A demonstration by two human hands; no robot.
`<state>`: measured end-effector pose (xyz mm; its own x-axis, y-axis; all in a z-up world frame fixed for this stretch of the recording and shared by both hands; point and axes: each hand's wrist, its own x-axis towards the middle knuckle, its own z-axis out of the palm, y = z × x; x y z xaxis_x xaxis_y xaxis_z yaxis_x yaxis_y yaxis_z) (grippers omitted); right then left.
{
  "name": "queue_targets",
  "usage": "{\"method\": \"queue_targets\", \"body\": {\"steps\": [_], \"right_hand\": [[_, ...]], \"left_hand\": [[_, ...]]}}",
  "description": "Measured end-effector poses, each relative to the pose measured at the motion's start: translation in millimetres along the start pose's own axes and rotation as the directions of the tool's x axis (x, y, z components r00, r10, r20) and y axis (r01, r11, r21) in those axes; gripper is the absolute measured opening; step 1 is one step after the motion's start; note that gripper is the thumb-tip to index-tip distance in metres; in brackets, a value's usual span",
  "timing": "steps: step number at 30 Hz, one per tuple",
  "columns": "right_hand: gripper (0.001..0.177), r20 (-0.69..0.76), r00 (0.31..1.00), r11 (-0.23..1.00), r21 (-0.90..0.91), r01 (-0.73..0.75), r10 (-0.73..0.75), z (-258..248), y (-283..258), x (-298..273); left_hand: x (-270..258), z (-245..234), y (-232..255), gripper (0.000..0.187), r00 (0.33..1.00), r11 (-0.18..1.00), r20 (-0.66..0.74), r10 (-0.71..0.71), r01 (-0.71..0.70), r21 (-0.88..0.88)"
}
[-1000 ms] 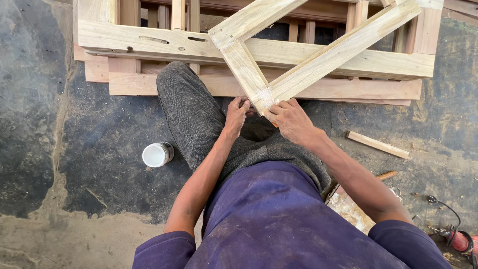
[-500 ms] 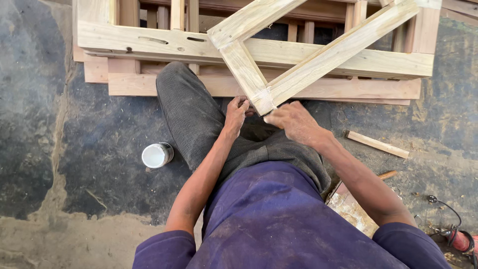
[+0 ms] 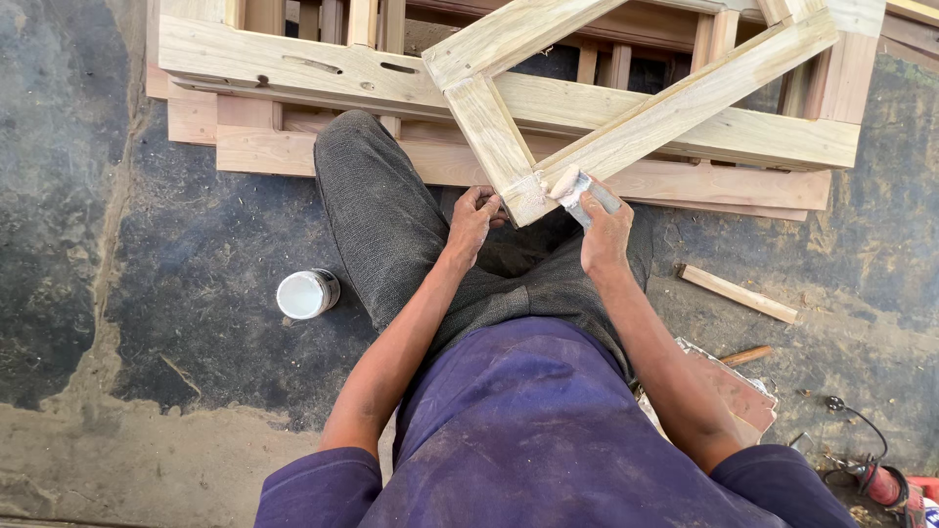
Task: The person applies wood filler to a wooden frame using a putty knife, smoothing the surface and filling gaps between joints. The person works on multiple sections of the frame, ensuring even coverage.
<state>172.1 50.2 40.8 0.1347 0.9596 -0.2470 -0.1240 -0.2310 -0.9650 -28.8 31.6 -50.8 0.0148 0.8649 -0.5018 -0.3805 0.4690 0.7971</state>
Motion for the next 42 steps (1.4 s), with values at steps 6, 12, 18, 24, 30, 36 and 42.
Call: {"method": "queue_targets", "body": {"steps": [6, 12, 18, 24, 30, 36, 42], "right_hand": [[0.033, 0.439, 0.801, 0.343, -0.740, 0.579, -0.407, 20.5, -17.2, -23.8], [0.041, 0.698, 0.712, -0.076, -0.716, 0.694, -0.080, 30.2, -43.2, -40.2], [0.034, 0.640, 0.765, 0.083, -0.761, 0.644, -0.072, 12.4, -68.6, -28.1], [0.029, 0.388, 0.920, -0.026, -0.922, 0.387, -0.059, 50.6, -53.6, 11.6], [0.026, 0.426, 0.900, -0.060, -0.900, 0.432, 0.089, 75.2, -40.6, 1.1], [0.022, 0.515, 0.853, -0.027, -0.855, 0.518, 0.082, 94.7, -37.3, -28.9], [0.032, 0.420, 0.878, 0.504, -0.823, 0.260, 0.232, 49.7, -58.7, -23.5]], "left_hand": [[2.2, 1.1, 3.9, 0.029, 1.000, 1.000, 0.002, 0.008, -0.008, -0.019], [-0.2, -0.2, 0.5, 0.024, 1.000, 0.998, 0.014, 0.005, -0.004, -0.069], [2.9, -2.4, -4.3, 0.026, 1.000, 0.999, 0.002, -0.003, 0.003, -0.050], [4.1, 0.3, 2.0, 0.021, 1.000, 1.000, -0.002, -0.006, 0.006, -0.026], [2.7, 0.8, 0.4, 0.021, 1.000, 0.999, 0.016, 0.003, -0.002, -0.042], [3.1, -4.7, -0.5, 0.033, 0.999, 0.995, 0.033, -0.015, 0.018, -0.099], [9.6, -4.0, -3.8, 0.044, 0.998, 0.984, 0.062, -0.027, 0.038, -0.175]]}}
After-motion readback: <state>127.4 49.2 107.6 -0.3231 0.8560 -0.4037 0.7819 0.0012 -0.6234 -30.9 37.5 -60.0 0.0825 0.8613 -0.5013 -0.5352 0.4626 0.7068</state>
